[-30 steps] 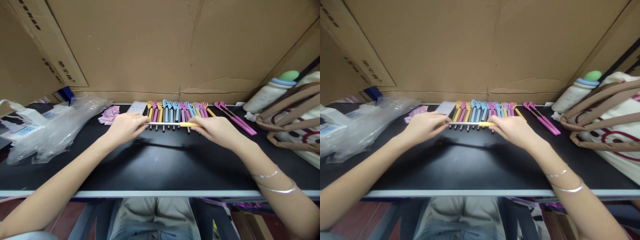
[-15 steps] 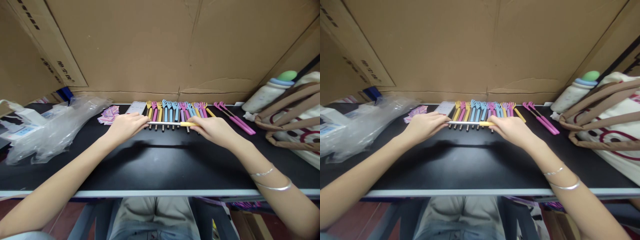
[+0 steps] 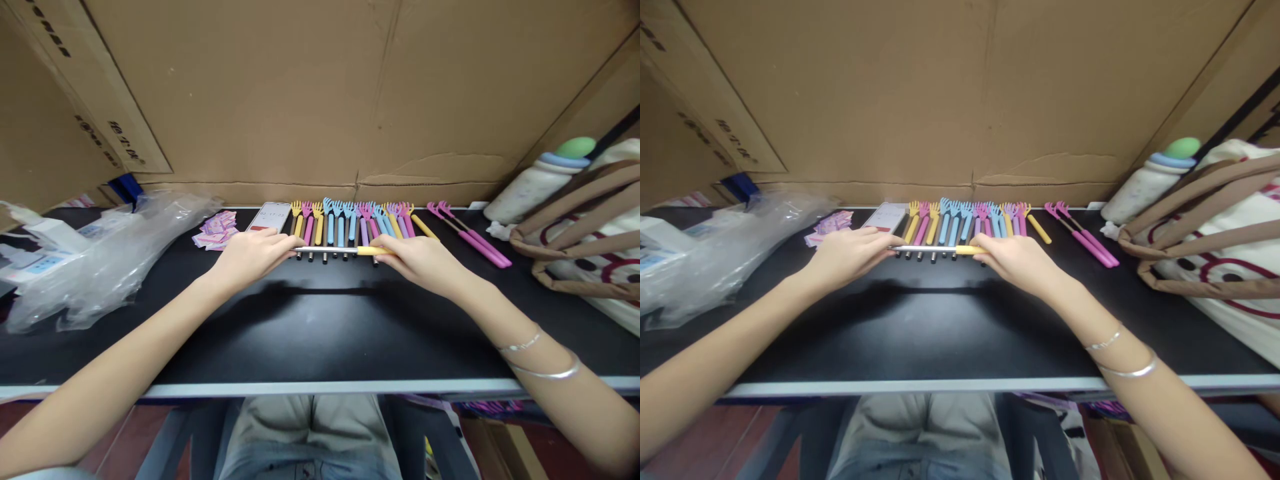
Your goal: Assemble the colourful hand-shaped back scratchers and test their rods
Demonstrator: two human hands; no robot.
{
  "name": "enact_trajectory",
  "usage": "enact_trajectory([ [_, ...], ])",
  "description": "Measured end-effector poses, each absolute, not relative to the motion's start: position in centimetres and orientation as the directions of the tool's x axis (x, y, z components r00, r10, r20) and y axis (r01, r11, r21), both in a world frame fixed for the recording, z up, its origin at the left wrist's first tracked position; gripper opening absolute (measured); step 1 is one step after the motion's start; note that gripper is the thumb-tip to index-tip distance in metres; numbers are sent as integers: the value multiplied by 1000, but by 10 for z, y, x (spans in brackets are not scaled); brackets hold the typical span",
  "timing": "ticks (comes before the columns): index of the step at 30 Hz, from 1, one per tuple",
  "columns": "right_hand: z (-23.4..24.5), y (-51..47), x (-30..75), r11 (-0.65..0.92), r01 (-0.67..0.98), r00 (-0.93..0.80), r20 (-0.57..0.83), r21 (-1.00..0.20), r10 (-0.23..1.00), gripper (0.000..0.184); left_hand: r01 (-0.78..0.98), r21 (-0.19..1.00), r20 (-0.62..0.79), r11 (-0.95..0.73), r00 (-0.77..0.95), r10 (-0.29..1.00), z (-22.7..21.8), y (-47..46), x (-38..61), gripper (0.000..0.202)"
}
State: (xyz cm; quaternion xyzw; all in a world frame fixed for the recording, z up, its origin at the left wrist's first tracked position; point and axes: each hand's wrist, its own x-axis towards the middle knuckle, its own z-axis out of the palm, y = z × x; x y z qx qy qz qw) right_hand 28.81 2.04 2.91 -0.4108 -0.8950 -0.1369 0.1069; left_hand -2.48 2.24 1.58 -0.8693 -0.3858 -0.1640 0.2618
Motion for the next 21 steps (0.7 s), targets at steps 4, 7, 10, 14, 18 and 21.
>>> enact_trajectory([
  [4,29,20,288,641,757,-647,296,130,703,33,755,-320,481,-572,650,589,14,22,-23,28],
  [7,29,20,287,657,747,-654,278,97,703,31,742,-322,486,-587,662,570,14,21,-23,28],
  [10,28,20,286,668,740,-662,262,81,702,31,731,-321,491,-603,673,554,14,21,-22,28],
  [14,27,19,285,671,736,-669,253,94,698,32,734,-304,494,-608,667,558,13,20,-22,28],
  [18,26,20,285,662,739,-667,267,123,695,33,726,-270,496,-632,668,555,11,18,-21,27],
  [21,24,20,284,664,739,-667,266,116,696,33,721,-249,487,-647,671,560,10,18,-20,26],
])
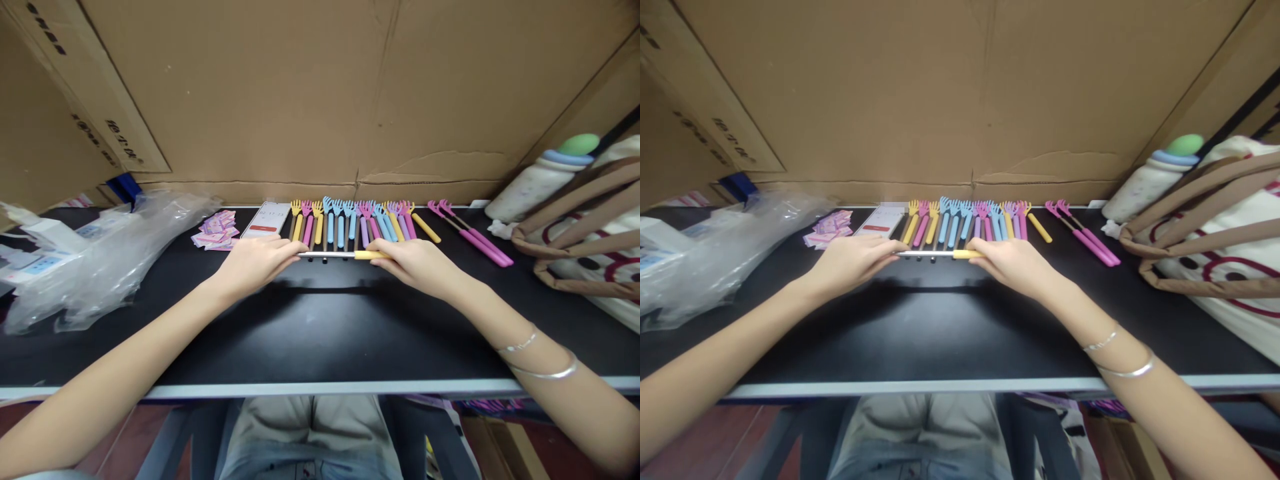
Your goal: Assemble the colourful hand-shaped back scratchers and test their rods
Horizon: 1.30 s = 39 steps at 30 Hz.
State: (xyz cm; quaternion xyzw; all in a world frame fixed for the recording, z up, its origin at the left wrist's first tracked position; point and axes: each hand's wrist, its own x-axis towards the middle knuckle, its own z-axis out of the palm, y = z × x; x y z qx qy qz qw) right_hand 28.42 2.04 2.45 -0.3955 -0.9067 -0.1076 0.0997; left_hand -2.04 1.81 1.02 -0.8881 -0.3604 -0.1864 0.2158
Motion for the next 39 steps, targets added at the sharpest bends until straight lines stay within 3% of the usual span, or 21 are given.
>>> enact_trajectory([
  [22,14,23,280,661,750,-639,290,29,712,31,730,-234,454,-643,666,591,7,18,-19,24],
  [39,14,23,281,640,763,-638,257,88,726,32,734,-170,423,-657,656,624,3,20,-18,26],
])
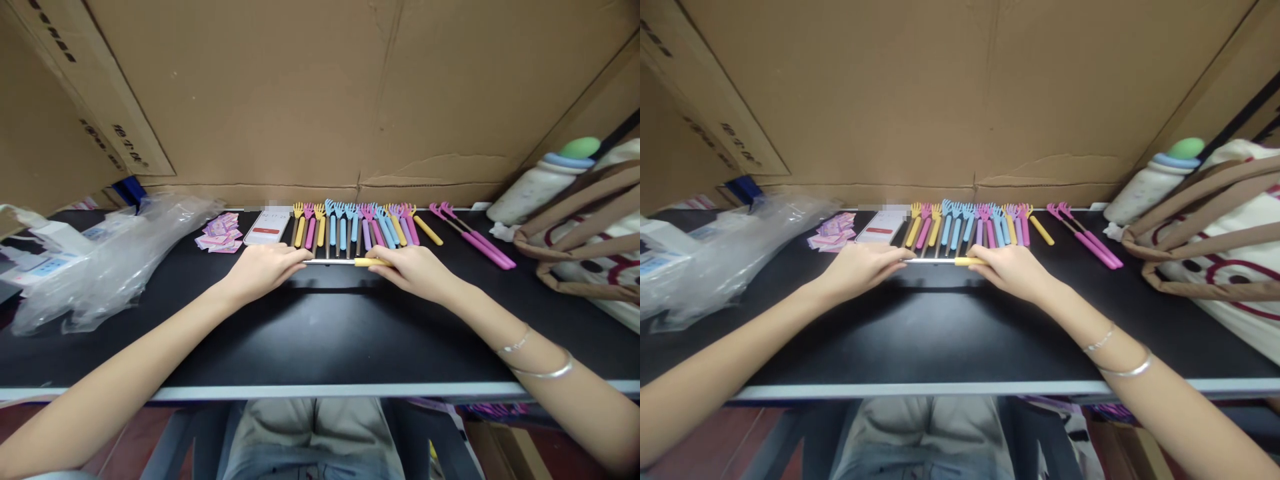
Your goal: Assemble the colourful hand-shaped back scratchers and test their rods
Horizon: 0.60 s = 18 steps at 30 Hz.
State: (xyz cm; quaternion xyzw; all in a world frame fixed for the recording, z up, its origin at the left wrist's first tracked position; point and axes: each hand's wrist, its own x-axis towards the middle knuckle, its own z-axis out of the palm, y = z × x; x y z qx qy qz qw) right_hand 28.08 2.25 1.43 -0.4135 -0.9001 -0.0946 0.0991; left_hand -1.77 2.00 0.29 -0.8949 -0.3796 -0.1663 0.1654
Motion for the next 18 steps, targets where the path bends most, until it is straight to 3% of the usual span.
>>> enact_trajectory([
  [8,15,26,284,655,750,-655,235,89,718,30,718,-138,403,-682,670,624,-1,22,-15,24],
  [18,17,29,293,661,747,-646,309,72,698,30,717,-84,425,-692,654,626,-3,21,-9,22],
])
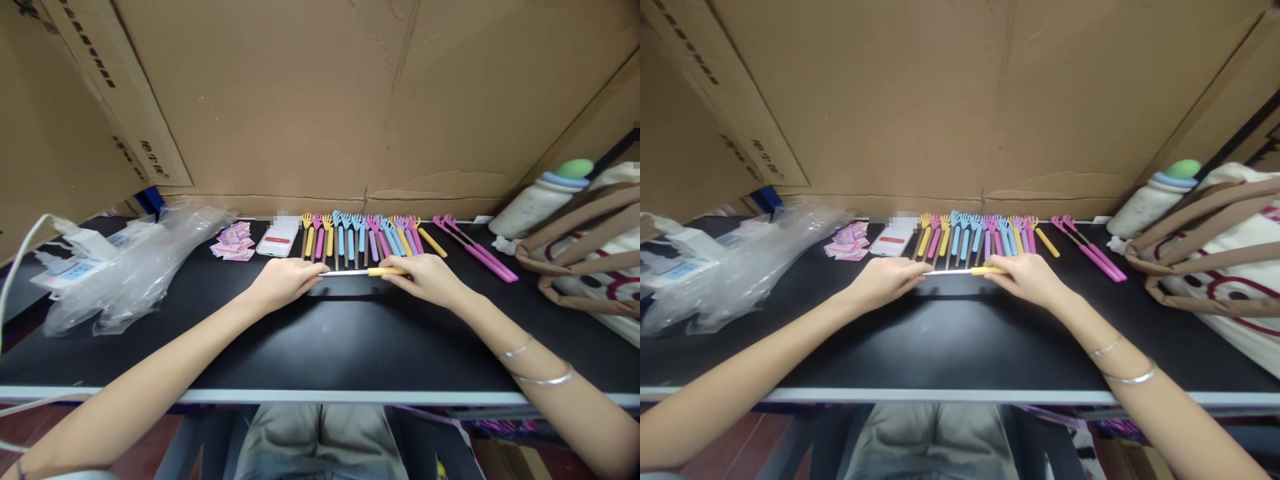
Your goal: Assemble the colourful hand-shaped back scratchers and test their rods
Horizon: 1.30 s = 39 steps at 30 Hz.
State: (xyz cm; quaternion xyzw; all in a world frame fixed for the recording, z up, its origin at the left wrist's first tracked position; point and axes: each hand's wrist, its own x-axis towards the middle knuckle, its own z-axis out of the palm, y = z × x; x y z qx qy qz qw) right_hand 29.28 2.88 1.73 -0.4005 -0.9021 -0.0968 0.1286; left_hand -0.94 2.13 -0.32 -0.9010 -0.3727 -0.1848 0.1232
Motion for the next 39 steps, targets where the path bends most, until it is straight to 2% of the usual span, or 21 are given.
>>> enact_trajectory([
  [3,18,29,295,679,729,-656,377,89,654,28,712,-45,426,-701,648,631,-5,22,-8,22],
  [7,20,30,298,667,724,-648,505,175,571,25,696,-23,463,-717,643,610,-10,25,-6,25],
  [10,18,32,302,654,727,-644,540,210,543,24,697,-26,487,-716,635,600,-14,27,-3,25],
  [19,16,40,312,623,756,-617,536,199,576,24,709,64,505,-703,584,635,-19,26,11,23],
  [28,16,43,320,602,784,-566,574,153,592,21,725,102,479,-681,564,673,-23,22,16,25],
  [39,22,41,321,634,770,-562,550,74,618,23,753,116,454,-648,540,709,-20,21,14,24],
])
